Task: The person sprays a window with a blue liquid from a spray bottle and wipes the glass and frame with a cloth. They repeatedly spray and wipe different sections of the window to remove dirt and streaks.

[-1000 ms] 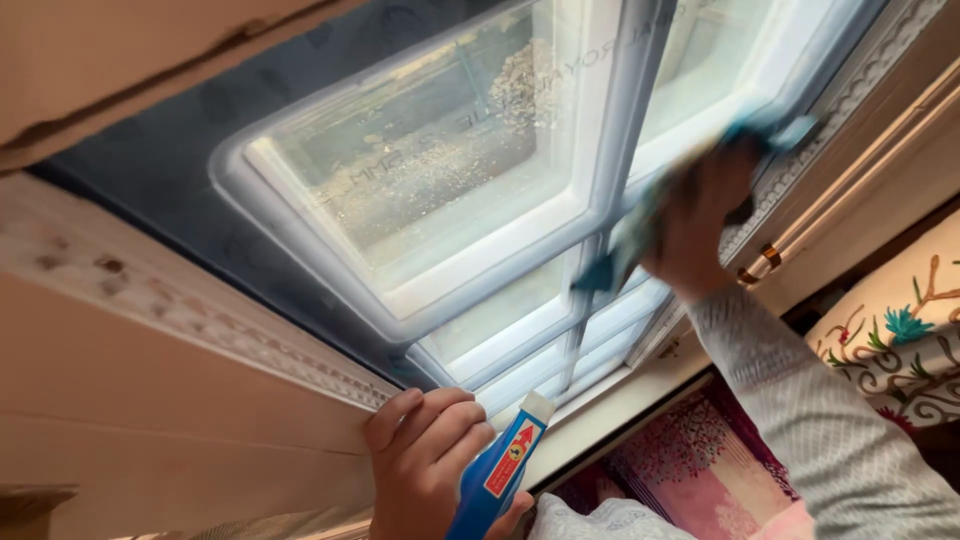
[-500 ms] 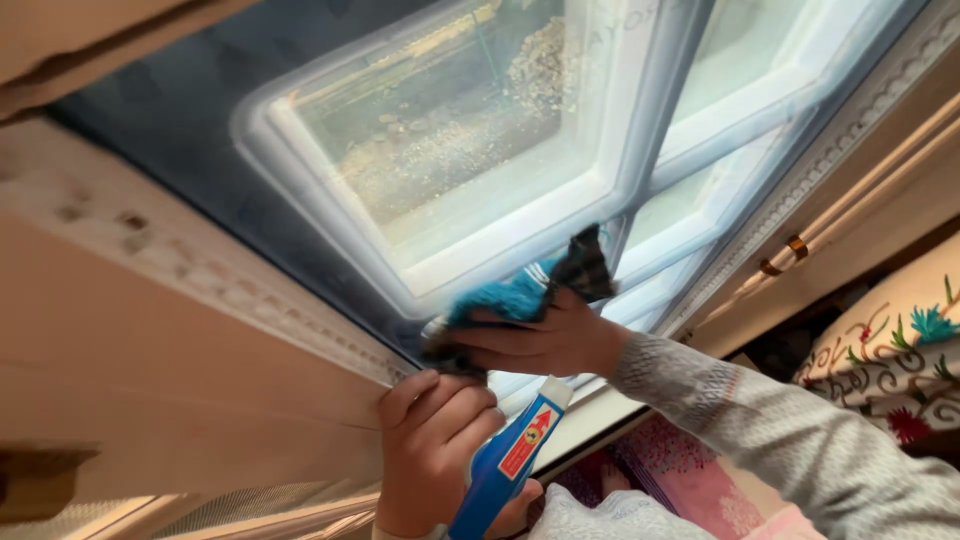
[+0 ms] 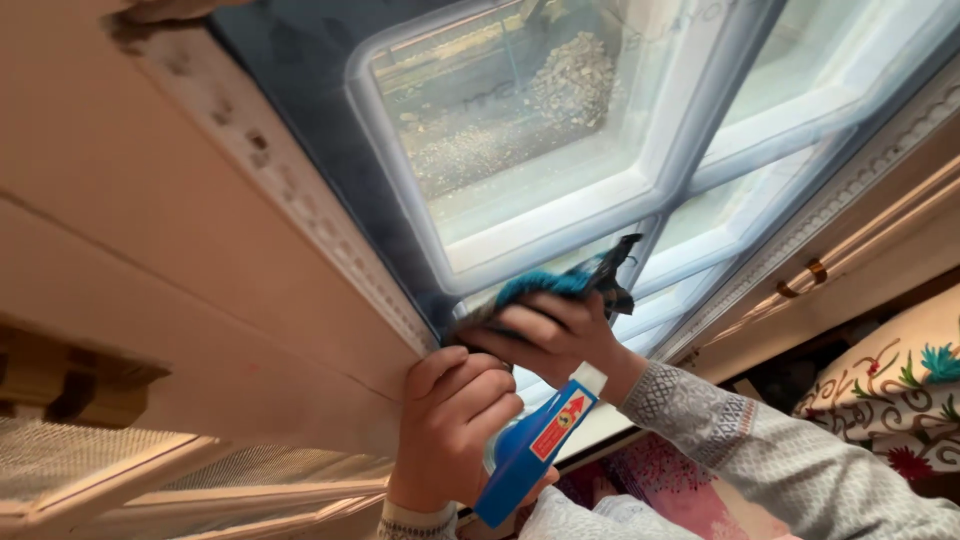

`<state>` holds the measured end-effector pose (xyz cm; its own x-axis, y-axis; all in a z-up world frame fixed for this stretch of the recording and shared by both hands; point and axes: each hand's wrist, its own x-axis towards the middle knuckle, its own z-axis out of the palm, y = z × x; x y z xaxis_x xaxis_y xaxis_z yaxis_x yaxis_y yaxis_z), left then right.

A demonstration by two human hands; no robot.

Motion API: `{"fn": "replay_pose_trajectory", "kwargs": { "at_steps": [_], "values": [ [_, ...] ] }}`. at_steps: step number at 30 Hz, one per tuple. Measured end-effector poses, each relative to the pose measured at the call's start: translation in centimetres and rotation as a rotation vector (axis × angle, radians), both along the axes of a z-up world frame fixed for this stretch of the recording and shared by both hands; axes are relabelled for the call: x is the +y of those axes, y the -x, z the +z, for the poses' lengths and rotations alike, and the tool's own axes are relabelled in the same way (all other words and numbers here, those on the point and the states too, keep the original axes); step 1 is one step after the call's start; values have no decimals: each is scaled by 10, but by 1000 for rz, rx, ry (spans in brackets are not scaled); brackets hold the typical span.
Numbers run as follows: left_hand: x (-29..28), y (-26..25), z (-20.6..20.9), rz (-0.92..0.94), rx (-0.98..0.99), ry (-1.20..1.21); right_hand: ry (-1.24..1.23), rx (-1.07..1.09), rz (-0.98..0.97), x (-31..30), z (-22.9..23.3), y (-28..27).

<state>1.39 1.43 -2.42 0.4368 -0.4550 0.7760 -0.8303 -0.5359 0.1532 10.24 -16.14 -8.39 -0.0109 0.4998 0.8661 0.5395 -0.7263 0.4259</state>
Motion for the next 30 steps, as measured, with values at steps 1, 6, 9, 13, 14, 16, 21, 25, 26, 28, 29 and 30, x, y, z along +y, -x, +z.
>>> {"fn": "replay_pose_trajectory", "kwargs": {
  "at_steps": [1, 6, 9, 13, 14, 16, 21, 25, 26, 28, 29, 30],
  "values": [
    [1, 1, 0, -7, 6, -8, -42, 93, 4, 4, 10, 5],
    [-4, 1, 4, -34, 47, 0, -139, 187, 69, 7, 11, 0],
    [-8, 5, -6, -41, 64, 25, -61, 213, 91, -11, -41, -6],
    [-8, 2, -30, -44, 129, 31, 44, 549, -271, -91, -155, -49],
    [-7, 3, -37, -48, 153, 18, -80, 777, -403, -120, -191, -62],
    [-8, 3, -45, -40, 167, -13, -599, 904, -348, -135, -205, -62],
    [-17, -9, -58, -10, 104, -87, -1728, 938, -149, -146, -412, -94],
    [-19, -11, -63, -2, 114, -157, -2279, 1695, 147, -18, -319, -20],
    [-19, -11, -63, -3, 137, -170, -2196, 1706, 118, 5, -321, -10],
    [-18, -12, -64, -13, 177, -183, -1661, 1570, 92, 6, -296, 2],
    [-16, -10, -65, -12, 215, -190, -1133, 1393, 65, 8, -283, 10],
    [-17, -10, -64, -15, 221, -193, -1138, 1397, 61, 4, -277, 8]
  ]
}}
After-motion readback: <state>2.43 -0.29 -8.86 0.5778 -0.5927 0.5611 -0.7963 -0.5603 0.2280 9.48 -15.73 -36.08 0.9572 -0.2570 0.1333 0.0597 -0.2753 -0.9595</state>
